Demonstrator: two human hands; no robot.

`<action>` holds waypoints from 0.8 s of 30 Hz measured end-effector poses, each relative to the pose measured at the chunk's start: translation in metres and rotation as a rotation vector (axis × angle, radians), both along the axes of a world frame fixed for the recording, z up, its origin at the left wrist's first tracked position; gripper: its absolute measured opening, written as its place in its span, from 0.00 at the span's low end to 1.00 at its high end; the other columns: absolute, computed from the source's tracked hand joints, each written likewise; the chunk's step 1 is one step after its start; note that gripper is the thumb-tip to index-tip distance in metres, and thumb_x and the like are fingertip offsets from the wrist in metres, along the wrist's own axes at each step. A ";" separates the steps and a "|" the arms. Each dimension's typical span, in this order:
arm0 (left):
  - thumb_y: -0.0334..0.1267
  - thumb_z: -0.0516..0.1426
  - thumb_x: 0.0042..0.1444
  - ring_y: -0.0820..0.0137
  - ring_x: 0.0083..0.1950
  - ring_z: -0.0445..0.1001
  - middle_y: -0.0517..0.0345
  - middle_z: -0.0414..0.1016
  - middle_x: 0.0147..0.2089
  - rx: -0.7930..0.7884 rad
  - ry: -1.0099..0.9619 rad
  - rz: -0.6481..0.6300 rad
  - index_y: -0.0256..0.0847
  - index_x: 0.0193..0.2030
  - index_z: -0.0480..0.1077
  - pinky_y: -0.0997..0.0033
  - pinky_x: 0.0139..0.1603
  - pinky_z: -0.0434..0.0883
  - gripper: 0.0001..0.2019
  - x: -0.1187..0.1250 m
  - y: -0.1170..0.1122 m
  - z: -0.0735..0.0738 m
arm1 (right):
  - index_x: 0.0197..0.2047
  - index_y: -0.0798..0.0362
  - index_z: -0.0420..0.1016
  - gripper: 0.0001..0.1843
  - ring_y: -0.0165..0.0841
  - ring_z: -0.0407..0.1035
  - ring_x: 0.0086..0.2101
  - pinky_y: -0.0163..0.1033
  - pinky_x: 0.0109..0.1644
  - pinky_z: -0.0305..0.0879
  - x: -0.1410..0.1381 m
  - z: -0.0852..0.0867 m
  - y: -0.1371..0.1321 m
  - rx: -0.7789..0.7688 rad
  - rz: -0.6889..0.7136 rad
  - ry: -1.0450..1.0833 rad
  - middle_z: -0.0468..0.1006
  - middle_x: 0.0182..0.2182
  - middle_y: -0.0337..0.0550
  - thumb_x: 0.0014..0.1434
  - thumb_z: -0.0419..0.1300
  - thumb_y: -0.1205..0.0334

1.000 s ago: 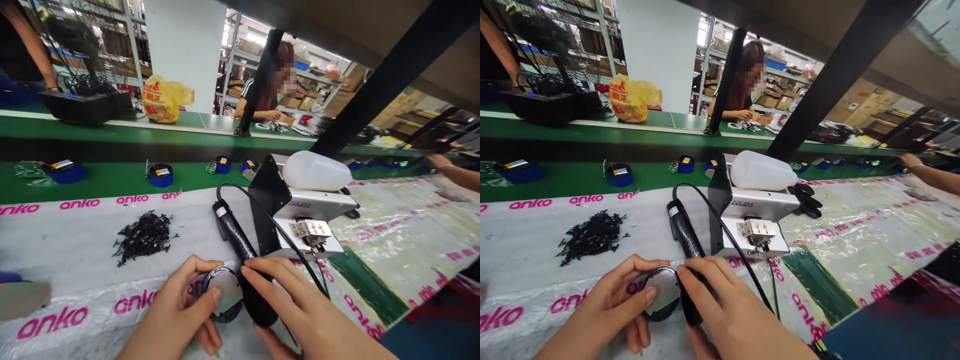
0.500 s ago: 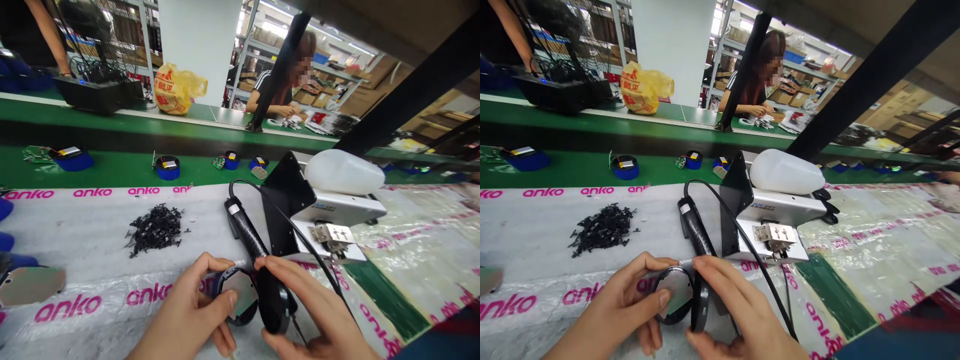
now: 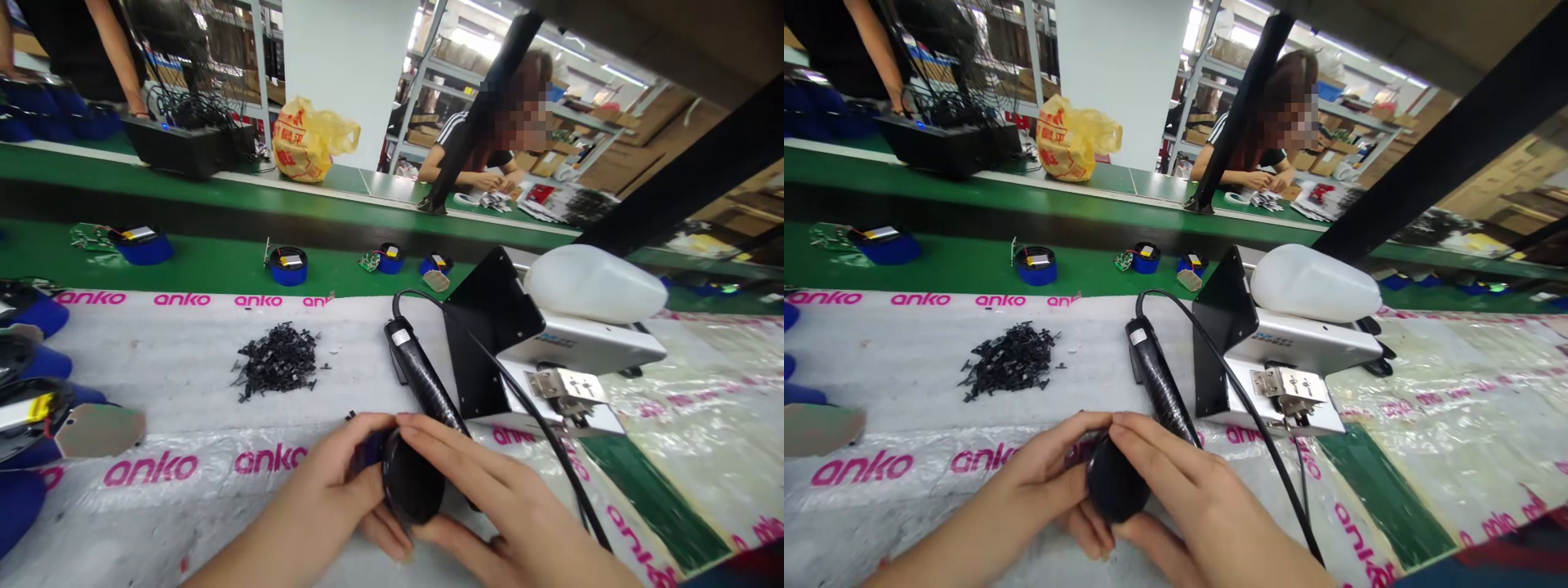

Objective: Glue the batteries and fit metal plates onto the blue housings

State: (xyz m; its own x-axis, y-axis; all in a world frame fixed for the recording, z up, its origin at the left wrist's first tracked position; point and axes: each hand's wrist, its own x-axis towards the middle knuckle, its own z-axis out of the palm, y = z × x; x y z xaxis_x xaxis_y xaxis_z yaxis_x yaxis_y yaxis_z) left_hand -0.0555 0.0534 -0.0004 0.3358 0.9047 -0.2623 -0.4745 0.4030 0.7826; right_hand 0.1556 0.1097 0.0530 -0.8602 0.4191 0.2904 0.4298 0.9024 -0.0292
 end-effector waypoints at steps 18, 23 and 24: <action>0.25 0.54 0.63 0.74 0.37 0.80 0.48 0.73 0.50 0.086 -0.084 -0.170 0.43 0.65 0.71 0.70 0.47 0.78 0.24 -0.019 0.006 0.013 | 0.69 0.53 0.61 0.28 0.27 0.71 0.55 0.23 0.58 0.69 -0.009 0.002 0.011 0.009 0.112 -0.067 0.67 0.62 0.41 0.70 0.55 0.52; 0.24 0.55 0.60 0.74 0.38 0.77 0.51 0.73 0.44 0.127 -0.041 -0.202 0.41 0.66 0.68 0.65 0.48 0.76 0.27 -0.020 0.005 0.017 | 0.70 0.47 0.66 0.34 0.43 0.72 0.54 0.42 0.54 0.77 -0.015 -0.017 0.003 -0.272 -0.094 0.090 0.75 0.53 0.49 0.63 0.61 0.47; 0.23 0.56 0.58 0.72 0.39 0.78 0.52 0.74 0.42 0.140 -0.026 -0.210 0.41 0.67 0.67 0.63 0.49 0.76 0.29 -0.020 0.004 0.018 | 0.69 0.47 0.67 0.34 0.43 0.72 0.54 0.43 0.53 0.77 -0.017 -0.020 0.001 -0.294 -0.119 0.093 0.75 0.52 0.50 0.63 0.61 0.45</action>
